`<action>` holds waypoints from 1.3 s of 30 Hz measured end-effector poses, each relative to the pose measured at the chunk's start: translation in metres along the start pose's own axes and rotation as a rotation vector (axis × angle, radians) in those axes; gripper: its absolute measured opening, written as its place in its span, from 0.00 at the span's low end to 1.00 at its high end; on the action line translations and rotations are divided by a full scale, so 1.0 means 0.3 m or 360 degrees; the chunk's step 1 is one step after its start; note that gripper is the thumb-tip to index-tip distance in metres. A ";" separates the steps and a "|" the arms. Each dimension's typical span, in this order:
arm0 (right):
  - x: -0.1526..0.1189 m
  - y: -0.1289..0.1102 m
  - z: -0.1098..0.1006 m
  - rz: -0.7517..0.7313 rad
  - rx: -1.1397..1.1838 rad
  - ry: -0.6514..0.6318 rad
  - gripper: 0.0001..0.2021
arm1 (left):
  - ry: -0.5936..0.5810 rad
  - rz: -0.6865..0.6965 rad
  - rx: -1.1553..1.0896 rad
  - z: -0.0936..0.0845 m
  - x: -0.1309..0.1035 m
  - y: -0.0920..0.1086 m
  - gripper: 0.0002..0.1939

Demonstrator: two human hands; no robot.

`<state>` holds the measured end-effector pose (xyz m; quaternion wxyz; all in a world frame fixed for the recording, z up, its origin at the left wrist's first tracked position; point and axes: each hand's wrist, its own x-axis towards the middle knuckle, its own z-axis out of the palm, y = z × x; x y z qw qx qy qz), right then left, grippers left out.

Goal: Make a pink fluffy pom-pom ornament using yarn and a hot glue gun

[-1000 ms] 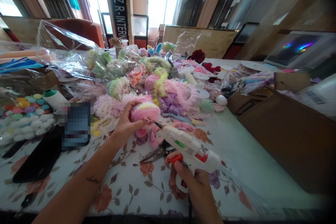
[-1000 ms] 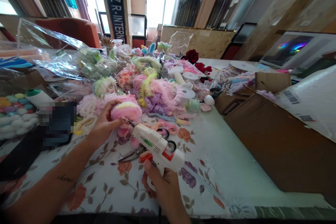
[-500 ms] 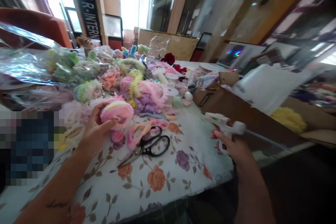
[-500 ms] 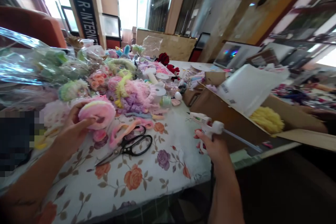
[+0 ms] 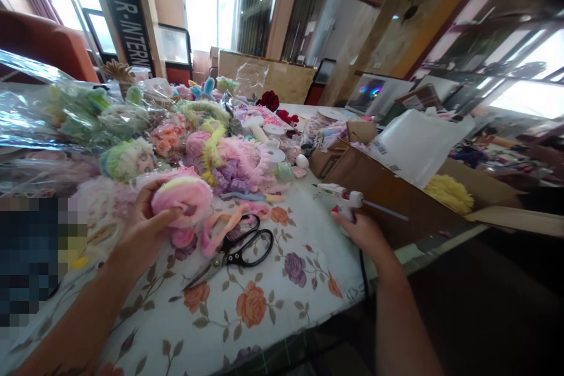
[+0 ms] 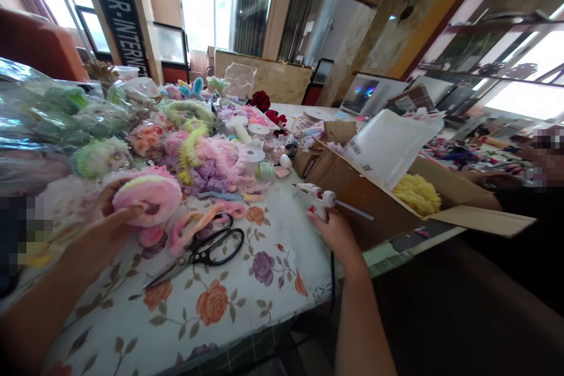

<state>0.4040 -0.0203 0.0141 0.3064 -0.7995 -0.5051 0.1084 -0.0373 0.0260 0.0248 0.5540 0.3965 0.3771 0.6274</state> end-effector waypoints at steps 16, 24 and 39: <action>-0.224 -0.708 0.305 -0.1358 0.1083 -0.0500 0.14 | -0.0285 -0.0226 -0.0059 0.042 -0.036 0.020 0.32; -0.261 -0.682 0.409 -0.1119 0.1392 -0.0486 0.10 | -0.0432 -0.0365 -0.0046 0.046 -0.048 0.021 0.32; -0.268 -0.681 0.432 -0.0977 0.1582 -0.0578 0.10 | -0.0573 -0.0335 -0.0083 0.041 -0.058 0.004 0.27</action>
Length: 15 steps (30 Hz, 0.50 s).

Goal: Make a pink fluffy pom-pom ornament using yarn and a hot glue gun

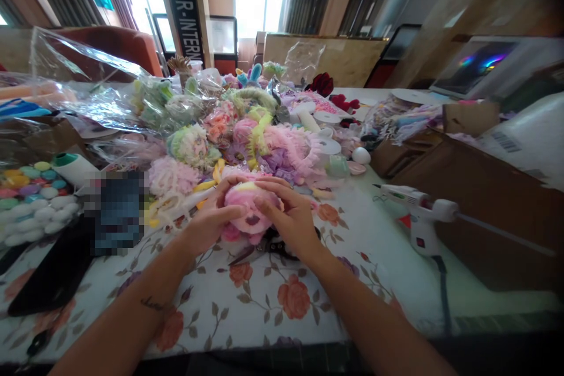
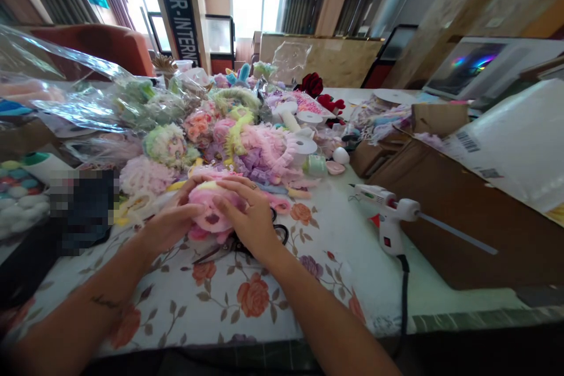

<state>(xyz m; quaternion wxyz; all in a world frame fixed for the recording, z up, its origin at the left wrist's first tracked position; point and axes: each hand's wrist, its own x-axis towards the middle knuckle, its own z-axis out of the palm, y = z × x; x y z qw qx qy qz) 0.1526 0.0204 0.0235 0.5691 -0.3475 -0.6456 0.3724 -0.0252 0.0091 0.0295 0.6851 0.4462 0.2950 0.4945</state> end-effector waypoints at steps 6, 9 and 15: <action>-0.002 0.009 0.007 -0.0004 -0.0053 -0.0020 0.10 | 0.0082 -0.0027 -0.0006 -0.005 0.004 -0.005 0.28; -0.003 0.006 0.010 0.0003 -0.0049 -0.0020 0.10 | 0.0147 -0.0044 0.0037 0.001 0.004 -0.001 0.29; -0.003 0.007 0.016 0.0040 0.0041 -0.0050 0.10 | 0.0202 -0.0014 0.0127 -0.002 0.006 -0.010 0.31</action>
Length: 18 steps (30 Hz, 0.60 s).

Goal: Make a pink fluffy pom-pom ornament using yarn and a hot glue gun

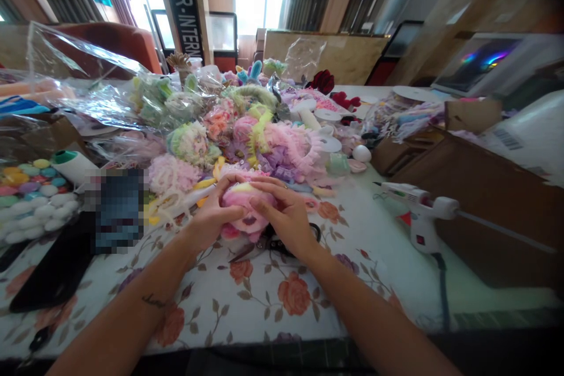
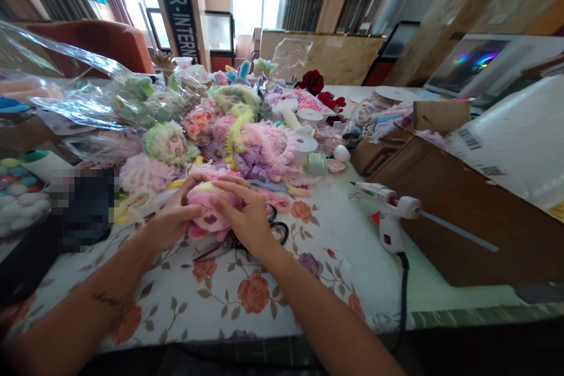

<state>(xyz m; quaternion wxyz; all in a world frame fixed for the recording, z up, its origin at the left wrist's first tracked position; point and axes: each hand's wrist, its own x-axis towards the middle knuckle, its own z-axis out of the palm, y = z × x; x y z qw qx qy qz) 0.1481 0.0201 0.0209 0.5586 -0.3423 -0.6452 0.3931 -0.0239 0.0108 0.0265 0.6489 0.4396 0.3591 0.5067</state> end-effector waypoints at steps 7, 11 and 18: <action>0.002 0.011 0.010 0.0026 0.0095 -0.0024 0.11 | 0.0051 0.0066 0.0006 -0.002 0.001 -0.016 0.28; 0.001 0.016 0.019 0.0042 0.0139 0.0002 0.11 | 0.0062 0.0068 0.0021 0.001 0.001 -0.018 0.28; 0.004 0.024 0.018 0.0052 0.0213 0.0013 0.10 | 0.0113 0.0077 0.0012 0.001 0.001 -0.017 0.28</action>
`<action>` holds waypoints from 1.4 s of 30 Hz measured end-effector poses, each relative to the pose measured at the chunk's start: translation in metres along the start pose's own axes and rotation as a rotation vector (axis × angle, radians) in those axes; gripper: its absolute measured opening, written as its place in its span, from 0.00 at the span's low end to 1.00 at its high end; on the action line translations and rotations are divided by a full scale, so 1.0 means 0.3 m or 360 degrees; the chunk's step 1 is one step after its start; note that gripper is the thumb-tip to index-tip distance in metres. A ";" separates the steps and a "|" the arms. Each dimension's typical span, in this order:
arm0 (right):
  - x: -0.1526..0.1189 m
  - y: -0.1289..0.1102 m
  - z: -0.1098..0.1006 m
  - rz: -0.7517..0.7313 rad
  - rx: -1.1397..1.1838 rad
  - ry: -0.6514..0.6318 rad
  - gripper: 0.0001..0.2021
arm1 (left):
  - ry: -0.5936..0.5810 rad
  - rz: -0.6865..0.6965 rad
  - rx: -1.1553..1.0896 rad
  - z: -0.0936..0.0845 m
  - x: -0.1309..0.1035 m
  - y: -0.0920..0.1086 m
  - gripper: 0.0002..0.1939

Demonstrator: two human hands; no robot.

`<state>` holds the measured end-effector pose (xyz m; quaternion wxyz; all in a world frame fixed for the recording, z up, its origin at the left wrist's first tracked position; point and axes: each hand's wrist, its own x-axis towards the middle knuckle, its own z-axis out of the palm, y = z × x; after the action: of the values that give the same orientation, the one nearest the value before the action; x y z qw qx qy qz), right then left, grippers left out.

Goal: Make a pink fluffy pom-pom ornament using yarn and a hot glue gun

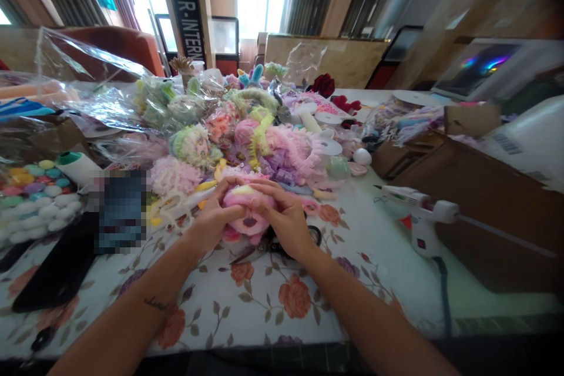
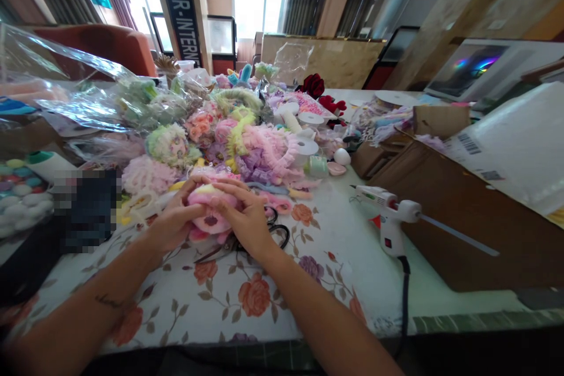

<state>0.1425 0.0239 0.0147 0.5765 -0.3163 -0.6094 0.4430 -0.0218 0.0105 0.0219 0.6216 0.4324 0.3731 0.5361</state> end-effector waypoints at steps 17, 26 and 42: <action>0.001 0.021 0.002 0.0217 0.0122 0.0135 0.13 | -0.0262 -0.0083 0.0063 0.004 -0.007 0.019 0.37; -0.002 0.013 0.019 0.0092 -0.0049 0.0096 0.13 | -0.0067 0.0018 0.0178 0.008 -0.001 0.003 0.31; -0.013 -0.006 0.013 0.0222 0.0116 0.0111 0.19 | -0.0028 -0.0133 -0.0275 0.016 -0.002 0.039 0.30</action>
<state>0.1395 0.0191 0.0149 0.5762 -0.3519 -0.5489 0.4928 -0.0214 0.0097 0.0344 0.6818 0.3658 0.3377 0.5361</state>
